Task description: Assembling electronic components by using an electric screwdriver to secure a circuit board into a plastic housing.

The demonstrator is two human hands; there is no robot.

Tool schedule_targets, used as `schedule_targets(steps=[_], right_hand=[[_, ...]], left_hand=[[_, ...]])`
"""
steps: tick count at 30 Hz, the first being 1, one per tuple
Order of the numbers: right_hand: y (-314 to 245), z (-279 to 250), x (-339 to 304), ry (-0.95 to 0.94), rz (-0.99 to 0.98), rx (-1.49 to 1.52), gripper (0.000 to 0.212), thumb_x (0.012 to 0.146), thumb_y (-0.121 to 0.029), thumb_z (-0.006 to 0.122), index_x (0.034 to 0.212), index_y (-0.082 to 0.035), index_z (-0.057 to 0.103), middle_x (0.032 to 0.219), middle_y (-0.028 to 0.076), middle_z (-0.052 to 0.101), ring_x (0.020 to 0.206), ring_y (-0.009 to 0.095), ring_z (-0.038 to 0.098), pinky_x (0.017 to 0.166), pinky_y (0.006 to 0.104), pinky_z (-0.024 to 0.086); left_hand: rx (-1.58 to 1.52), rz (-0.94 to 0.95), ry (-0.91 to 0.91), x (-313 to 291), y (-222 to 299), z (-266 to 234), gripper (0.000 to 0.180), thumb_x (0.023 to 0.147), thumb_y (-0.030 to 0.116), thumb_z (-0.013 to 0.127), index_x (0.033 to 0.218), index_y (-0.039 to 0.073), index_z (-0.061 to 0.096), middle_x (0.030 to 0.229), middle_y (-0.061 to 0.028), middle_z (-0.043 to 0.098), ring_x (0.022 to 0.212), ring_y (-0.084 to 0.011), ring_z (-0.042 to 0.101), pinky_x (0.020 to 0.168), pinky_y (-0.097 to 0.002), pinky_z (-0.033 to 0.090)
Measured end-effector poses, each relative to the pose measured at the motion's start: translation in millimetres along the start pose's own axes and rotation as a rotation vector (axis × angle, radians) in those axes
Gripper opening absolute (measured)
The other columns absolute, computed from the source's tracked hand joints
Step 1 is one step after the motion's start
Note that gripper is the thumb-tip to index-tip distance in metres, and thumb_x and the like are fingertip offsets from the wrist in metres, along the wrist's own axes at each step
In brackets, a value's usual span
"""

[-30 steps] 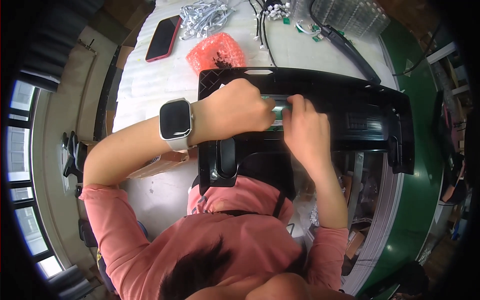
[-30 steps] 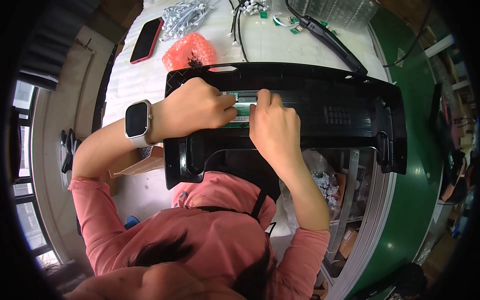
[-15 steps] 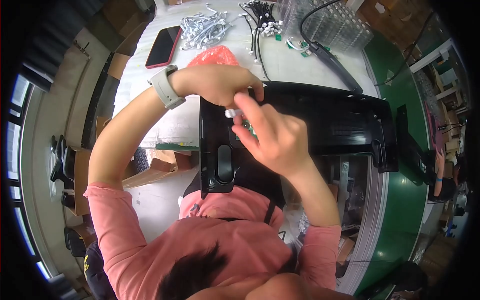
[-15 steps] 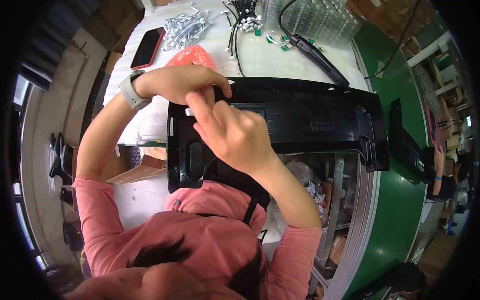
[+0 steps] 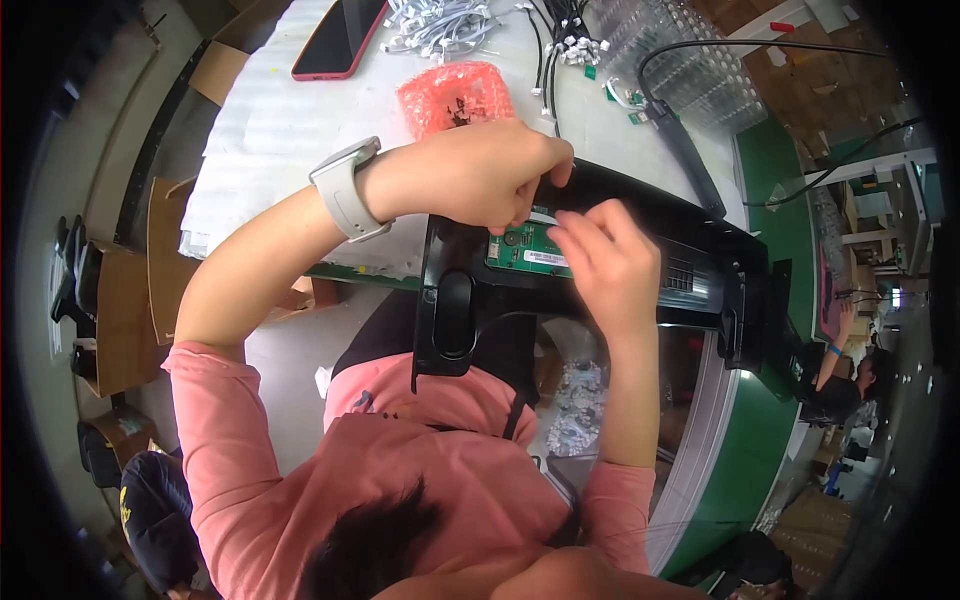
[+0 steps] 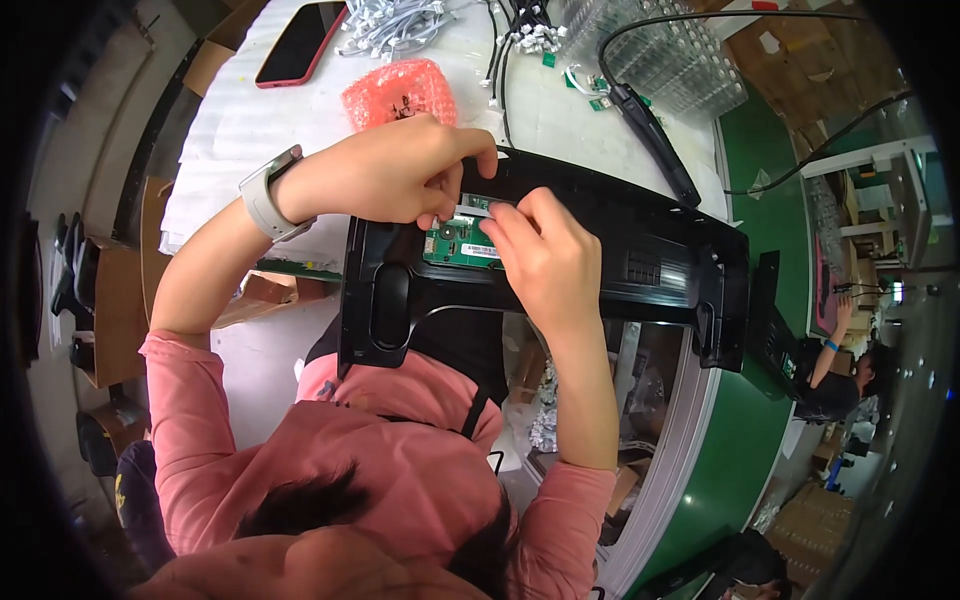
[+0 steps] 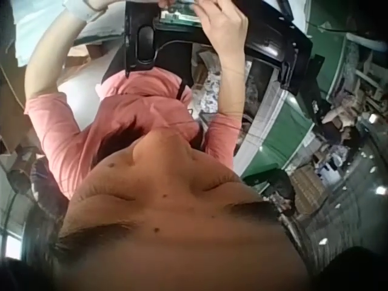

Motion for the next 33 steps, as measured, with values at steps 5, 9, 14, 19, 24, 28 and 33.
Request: schedule_targets(steps=[5, 9, 14, 19, 24, 28, 33], right_hand=[[4, 21, 5, -0.17, 0.076, 0.033, 0.012, 0.084, 0.004, 0.063, 0.094, 0.004, 0.067, 0.078, 0.008, 0.066, 0.062, 0.014, 0.065, 0.056, 0.028, 0.05], [14, 33, 10, -0.245, 0.431, 0.521, 0.014, 0.083, 0.006, 0.059, 0.096, 0.006, 0.066, 0.078, 0.011, 0.068, 0.065, 0.013, 0.067, 0.058, 0.028, 0.052], [14, 46, 15, -0.267, 0.377, 0.511, 0.014, 0.084, 0.006, 0.057, 0.096, 0.007, 0.065, 0.075, 0.015, 0.067, 0.066, 0.017, 0.068, 0.061, 0.0292, 0.053], [3, 43, 21, -0.247, 0.186, 0.293, 0.014, 0.084, 0.004, 0.059, 0.096, 0.006, 0.065, 0.075, 0.017, 0.066, 0.066, 0.024, 0.069, 0.062, 0.0316, 0.052], [0, 43, 20, -0.278, 0.182, 0.173, 0.015, 0.083, 0.002, 0.062, 0.097, 0.004, 0.066, 0.079, 0.017, 0.066, 0.067, 0.029, 0.069, 0.061, 0.035, 0.051], [-2, 39, 17, -0.254, 0.181, -0.024, 0.01, 0.08, -0.002, 0.068, 0.09, 0.002, 0.067, 0.08, 0.013, 0.067, 0.063, 0.025, 0.066, 0.058, 0.0336, 0.05], [-4, 12, -7, -0.186, 0.238, 0.204, 0.012, 0.079, -0.007, 0.074, 0.083, 0.0, 0.065, 0.073, 0.009, 0.063, 0.054, 0.022, 0.058, 0.052, 0.0312, 0.046]], left_hand=[[0.178, 0.179, 0.138, -2, 5, 2, 0.019, 0.077, -0.003, 0.061, 0.096, -0.001, 0.061, 0.066, -0.0123, 0.065, 0.062, -0.0267, 0.067, 0.057, -0.0376, 0.049], [0.346, 0.283, 0.653, -13, 5, -17, 0.011, 0.078, 0.002, 0.065, 0.088, 0.002, 0.062, 0.068, -0.0117, 0.063, 0.065, -0.0333, 0.063, 0.059, -0.0418, 0.048], [0.269, 0.326, 0.65, -11, -20, -13, 0.014, 0.079, 0.005, 0.066, 0.091, 0.004, 0.06, 0.072, -0.0119, 0.063, 0.068, -0.0357, 0.062, 0.064, -0.0435, 0.048], [0.215, 0.192, 0.541, -8, -24, -9, 0.02, 0.077, 0.005, 0.068, 0.095, 0.004, 0.06, 0.072, -0.0139, 0.064, 0.07, -0.0373, 0.064, 0.065, -0.0446, 0.049], [0.524, 0.124, 0.321, -3, -22, -4, 0.025, 0.072, 0.002, 0.069, 0.096, 0.001, 0.062, 0.069, -0.0173, 0.063, 0.07, -0.0385, 0.065, 0.06, -0.0455, 0.051], [0.62, 0.212, 0.284, 14, -17, -3, 0.027, 0.068, -0.002, 0.066, 0.095, -0.001, 0.062, 0.067, -0.0195, 0.062, 0.069, -0.0382, 0.066, 0.057, -0.0453, 0.051], [0.677, 0.156, 0.33, 6, -15, 8, 0.026, 0.065, -0.006, 0.064, 0.091, -0.003, 0.061, 0.067, -0.0198, 0.062, 0.069, -0.0383, 0.065, 0.057, -0.0451, 0.051]])
Point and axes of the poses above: each hand's wrist, its own x-axis towards the middle knuckle, its own z-axis out of the palm, y = z × x, the point moved 5 cm from there along x, towards the middle knuckle
